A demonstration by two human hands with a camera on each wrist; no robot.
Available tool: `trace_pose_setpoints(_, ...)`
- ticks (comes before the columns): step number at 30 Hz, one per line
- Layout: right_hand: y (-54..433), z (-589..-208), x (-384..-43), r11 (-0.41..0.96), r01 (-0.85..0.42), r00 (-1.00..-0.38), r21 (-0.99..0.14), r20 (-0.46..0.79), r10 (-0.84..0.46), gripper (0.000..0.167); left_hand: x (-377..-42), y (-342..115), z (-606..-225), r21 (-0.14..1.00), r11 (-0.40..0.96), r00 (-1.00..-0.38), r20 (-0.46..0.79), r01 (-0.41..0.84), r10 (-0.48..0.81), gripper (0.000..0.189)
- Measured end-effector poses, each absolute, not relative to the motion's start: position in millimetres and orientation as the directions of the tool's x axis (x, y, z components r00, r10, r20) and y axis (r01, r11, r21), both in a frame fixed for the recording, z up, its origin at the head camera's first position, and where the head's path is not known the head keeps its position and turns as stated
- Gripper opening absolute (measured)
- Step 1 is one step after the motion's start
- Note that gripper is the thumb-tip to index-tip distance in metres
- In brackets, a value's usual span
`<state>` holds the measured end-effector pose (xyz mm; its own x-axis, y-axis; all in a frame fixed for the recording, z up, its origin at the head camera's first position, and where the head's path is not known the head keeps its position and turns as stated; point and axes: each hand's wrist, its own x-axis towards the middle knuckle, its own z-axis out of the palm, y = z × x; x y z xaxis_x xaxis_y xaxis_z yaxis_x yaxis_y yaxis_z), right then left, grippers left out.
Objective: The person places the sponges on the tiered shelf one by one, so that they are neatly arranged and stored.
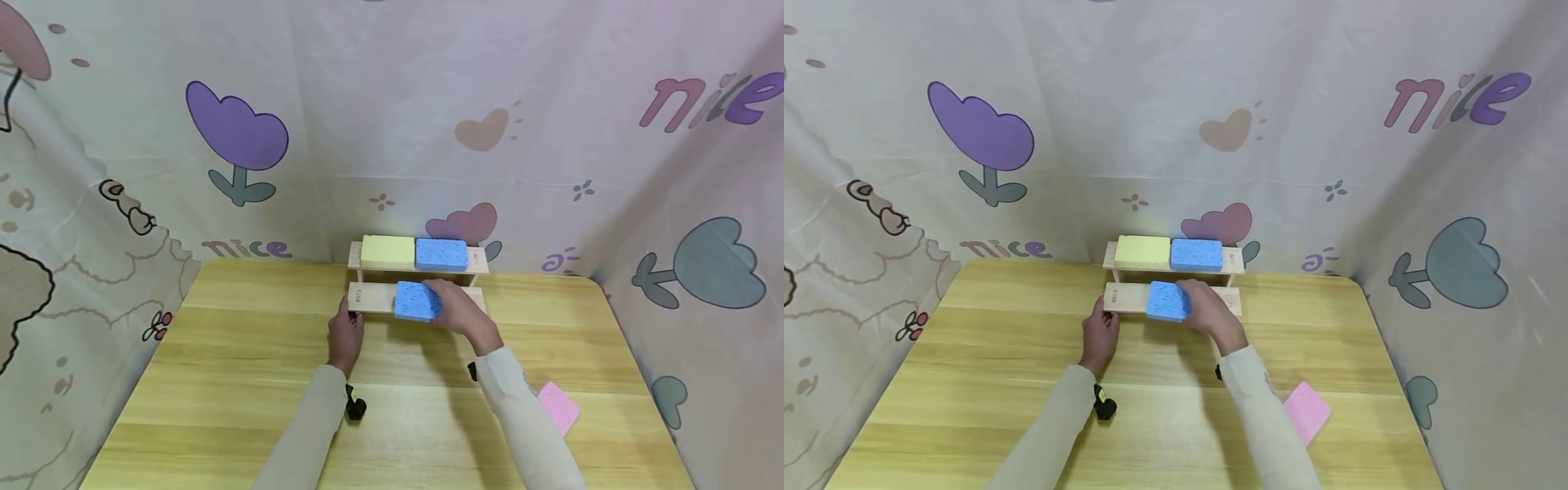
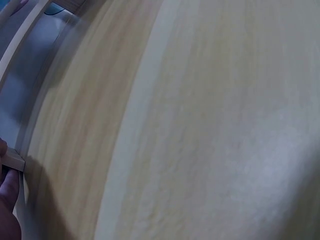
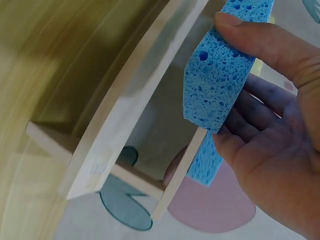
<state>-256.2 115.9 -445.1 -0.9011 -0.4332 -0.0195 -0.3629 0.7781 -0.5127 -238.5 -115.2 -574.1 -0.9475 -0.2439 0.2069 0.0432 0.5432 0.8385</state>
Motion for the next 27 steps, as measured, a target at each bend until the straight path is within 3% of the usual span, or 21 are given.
trace_pose_setpoints(27, 57.0, -451.6, -283.0, 0.798, -0.394, -0.882, -0.457, -0.059, -0.468, 0.079, -238.3, -114.6, -572.0, 0.845, 0.534, -0.960, 0.130, -0.023, -0.246, 0.055)
